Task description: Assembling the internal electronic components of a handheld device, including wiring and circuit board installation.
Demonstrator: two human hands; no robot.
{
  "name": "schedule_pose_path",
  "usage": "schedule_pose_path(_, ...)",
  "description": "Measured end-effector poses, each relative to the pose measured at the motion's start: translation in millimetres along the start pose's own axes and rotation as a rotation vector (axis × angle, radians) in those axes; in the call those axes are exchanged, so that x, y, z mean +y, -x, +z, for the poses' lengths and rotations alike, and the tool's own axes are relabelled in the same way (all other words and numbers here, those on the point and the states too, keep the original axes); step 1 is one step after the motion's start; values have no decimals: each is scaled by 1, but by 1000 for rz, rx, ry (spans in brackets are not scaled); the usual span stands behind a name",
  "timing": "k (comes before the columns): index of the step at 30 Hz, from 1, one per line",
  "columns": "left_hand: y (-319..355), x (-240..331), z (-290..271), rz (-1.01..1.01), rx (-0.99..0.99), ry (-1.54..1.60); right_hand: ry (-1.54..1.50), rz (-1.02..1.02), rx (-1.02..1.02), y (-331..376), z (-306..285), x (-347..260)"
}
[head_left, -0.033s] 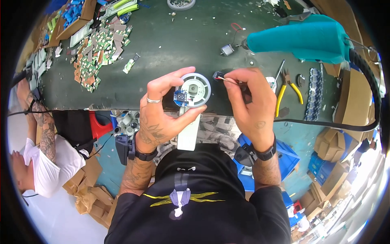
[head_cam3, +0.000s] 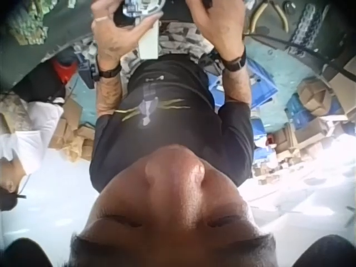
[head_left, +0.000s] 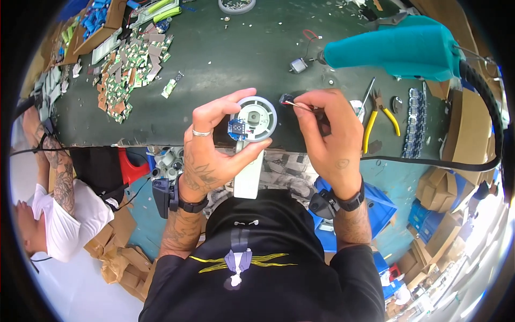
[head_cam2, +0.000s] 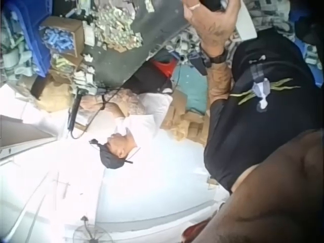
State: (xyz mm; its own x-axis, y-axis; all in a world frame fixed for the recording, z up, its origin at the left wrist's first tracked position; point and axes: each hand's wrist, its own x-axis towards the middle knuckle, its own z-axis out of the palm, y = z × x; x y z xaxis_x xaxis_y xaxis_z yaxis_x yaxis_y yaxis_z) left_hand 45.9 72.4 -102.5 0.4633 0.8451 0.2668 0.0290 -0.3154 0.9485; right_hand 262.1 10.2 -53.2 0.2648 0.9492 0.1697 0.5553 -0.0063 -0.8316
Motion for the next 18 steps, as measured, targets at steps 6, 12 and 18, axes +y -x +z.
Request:
schedule_pose_path(6, -1, 5, -4, -54, -105, 8, -44, 4, -5, 4, 6, 8)
schedule_pose_path(12, -1, 4, -5, -67, -104, 9, -95, 107, -9, 9, 5, 5)
schedule_pose_path(18, -1, 2, -1, -37, -24, -6, -126, 58, 77, 12, 3, 8)
